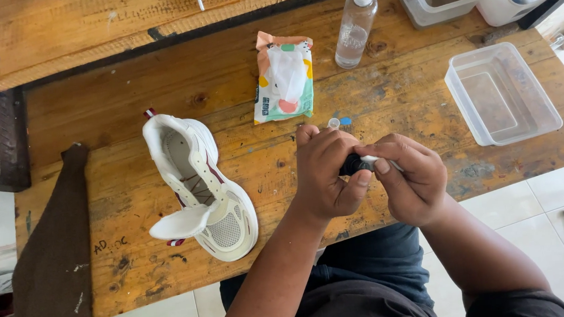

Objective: Cleaning a white sneaker using a cleaning solution and a cotton pad.

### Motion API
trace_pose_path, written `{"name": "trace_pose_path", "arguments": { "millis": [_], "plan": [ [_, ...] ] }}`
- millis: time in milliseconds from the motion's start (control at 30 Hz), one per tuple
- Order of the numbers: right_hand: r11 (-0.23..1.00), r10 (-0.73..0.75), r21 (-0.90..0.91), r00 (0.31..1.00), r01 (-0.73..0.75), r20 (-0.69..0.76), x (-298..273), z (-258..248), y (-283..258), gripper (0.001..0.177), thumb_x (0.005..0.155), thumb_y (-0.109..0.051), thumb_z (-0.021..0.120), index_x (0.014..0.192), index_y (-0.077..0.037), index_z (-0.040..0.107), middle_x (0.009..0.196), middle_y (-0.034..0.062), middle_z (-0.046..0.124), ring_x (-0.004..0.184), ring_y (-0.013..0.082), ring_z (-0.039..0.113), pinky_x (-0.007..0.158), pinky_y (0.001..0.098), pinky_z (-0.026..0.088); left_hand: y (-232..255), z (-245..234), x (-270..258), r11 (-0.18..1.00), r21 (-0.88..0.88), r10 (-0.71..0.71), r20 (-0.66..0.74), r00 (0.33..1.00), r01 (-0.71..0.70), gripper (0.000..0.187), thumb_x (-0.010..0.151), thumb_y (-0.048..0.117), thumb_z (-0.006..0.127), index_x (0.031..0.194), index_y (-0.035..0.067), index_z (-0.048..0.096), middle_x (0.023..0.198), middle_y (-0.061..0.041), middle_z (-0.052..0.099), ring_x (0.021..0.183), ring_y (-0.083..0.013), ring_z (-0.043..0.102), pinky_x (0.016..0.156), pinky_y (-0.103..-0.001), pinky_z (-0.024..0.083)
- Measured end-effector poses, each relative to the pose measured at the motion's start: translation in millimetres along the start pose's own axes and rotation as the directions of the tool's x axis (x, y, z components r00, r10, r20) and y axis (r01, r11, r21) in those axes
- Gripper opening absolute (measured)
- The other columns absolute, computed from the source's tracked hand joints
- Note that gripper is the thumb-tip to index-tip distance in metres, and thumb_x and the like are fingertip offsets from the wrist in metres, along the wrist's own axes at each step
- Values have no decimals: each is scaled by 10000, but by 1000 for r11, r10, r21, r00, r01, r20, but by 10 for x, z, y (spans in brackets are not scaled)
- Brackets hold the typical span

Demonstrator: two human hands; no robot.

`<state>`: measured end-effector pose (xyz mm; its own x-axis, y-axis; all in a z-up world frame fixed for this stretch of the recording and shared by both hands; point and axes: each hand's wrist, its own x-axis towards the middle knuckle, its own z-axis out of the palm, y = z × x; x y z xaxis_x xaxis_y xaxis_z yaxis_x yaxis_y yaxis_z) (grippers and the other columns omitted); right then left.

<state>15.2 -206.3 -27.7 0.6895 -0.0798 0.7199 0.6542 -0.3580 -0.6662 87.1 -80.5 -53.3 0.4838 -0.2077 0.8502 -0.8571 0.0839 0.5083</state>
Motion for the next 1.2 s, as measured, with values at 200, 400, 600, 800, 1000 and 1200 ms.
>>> {"name": "trace_pose_path", "arguments": {
  "millis": [200, 400, 600, 800, 1000, 1200],
  "plan": [
    [1000, 8, -20, 1000, -8, -12, -30, -10, 5, 235, 990, 6, 520, 1009, 92, 737, 690, 166, 625, 537, 205, 532, 490, 323, 467, -13, 17, -16, 1000, 4, -4, 11, 1000, 4, 437, 1007, 504, 414, 834, 137, 578, 725, 22, 546, 620, -183, 562, 734, -335, 267],
    [996, -32, -82, 999, 31, -17, -22, -5, 17, 216, 987, -14, 554, 990, 91, 743, 713, 163, 633, 538, 233, 531, 509, 335, 483, -33, 41, -54, 1000, -11, -13, -2, 1000, 13, 448, 1004, 531, 421, 860, 138, 581, 746, 21, 549, 646, -190, 580, 748, -345, 272],
    [984, -116, -138, 993, 115, 1, 2, -15, 42, 191, 973, 12, 563, 976, 85, 739, 705, 161, 626, 500, 236, 513, 462, 330, 459, -22, 17, -30, 999, -33, -17, 10, 1000, 17, 434, 1019, 482, 396, 820, 137, 568, 709, 17, 532, 608, -194, 560, 726, -338, 264],
    [983, -114, -143, 993, 114, 9, 49, -13, -12, 216, 988, -8, 544, 978, 71, 745, 699, 150, 630, 488, 222, 514, 448, 313, 457, -62, 45, -83, 997, -64, -40, 5, 999, 41, 459, 1020, 535, 413, 858, 145, 593, 750, 22, 568, 670, -195, 615, 741, -336, 285],
    [999, -16, -31, 1000, 16, -24, 40, -10, -63, 246, 997, 5, 506, 1014, 95, 734, 679, 150, 607, 499, 173, 465, 465, 316, 459, -51, 36, -66, 999, -44, -28, 15, 999, 29, 463, 1004, 535, 435, 862, 130, 610, 730, 21, 554, 644, -188, 600, 739, -338, 281],
    [999, -35, -20, 998, 34, -43, 39, -4, -44, 230, 993, 10, 523, 1002, 112, 729, 679, 140, 601, 520, 158, 491, 477, 301, 457, -44, 38, -71, 998, -49, -33, 37, 999, 35, 442, 1003, 502, 437, 897, 126, 643, 713, 22, 556, 610, -186, 583, 737, -337, 278]
  ]
}}
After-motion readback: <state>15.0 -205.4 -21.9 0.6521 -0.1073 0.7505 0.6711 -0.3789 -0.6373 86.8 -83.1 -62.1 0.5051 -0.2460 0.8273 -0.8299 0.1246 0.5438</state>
